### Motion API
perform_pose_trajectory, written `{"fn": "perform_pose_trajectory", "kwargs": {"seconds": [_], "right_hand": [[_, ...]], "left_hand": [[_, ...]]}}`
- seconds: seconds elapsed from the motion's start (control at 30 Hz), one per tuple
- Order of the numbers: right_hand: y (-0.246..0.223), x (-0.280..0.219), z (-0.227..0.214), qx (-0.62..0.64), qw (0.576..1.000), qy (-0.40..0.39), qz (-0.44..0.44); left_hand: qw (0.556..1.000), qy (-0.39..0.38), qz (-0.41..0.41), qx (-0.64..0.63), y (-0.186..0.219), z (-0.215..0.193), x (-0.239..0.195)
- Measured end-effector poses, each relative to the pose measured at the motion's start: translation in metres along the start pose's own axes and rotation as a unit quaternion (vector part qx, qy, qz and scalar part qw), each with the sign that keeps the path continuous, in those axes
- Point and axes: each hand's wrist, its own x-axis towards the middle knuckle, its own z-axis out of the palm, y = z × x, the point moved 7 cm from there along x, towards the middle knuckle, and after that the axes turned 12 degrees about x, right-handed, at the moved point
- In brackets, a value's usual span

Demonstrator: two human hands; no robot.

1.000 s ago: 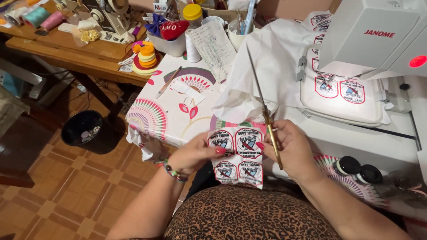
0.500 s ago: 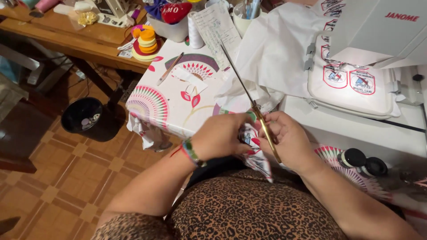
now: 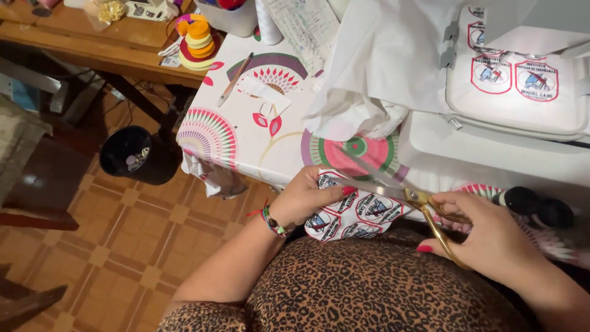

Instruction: Cutting out individual embroidered patches from a larger sheet of fabric using scissors

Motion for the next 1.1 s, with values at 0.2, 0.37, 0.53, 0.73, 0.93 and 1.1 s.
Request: {"fn": "perform_pose_trajectory", "kwargs": {"seconds": [0.2,0.37,0.53,0.73,0.93,1.1], "right_hand": [[0.003,0.005,-0.004,-0.150,0.987,-0.005,-0.048],[-0.001,0.008,0.004,-0.143,0.987,-0.019,-0.067],[0.002,0.009,0.008,-0.211,0.976,-0.015,-0.058],[0.004,0.006,0.011,-0.200,0.972,-0.003,-0.122],[0.013,0.005,0.012,-0.202,0.978,-0.031,-0.034],[0.011,0.003,0.013,-0.183,0.982,-0.023,-0.050]], "left_hand": [[0.999,-0.030,0.009,0.035,0.009,0.008,0.007],[0.998,-0.016,-0.009,0.053,0.002,0.008,0.009],[0.997,-0.012,0.013,0.081,0.007,0.008,0.010],[0.995,-0.005,-0.012,0.100,0.006,0.009,0.010],[0.994,-0.018,-0.016,0.104,0.007,0.012,0.010],[0.995,-0.026,-0.003,0.096,0.010,0.015,0.011]]}}
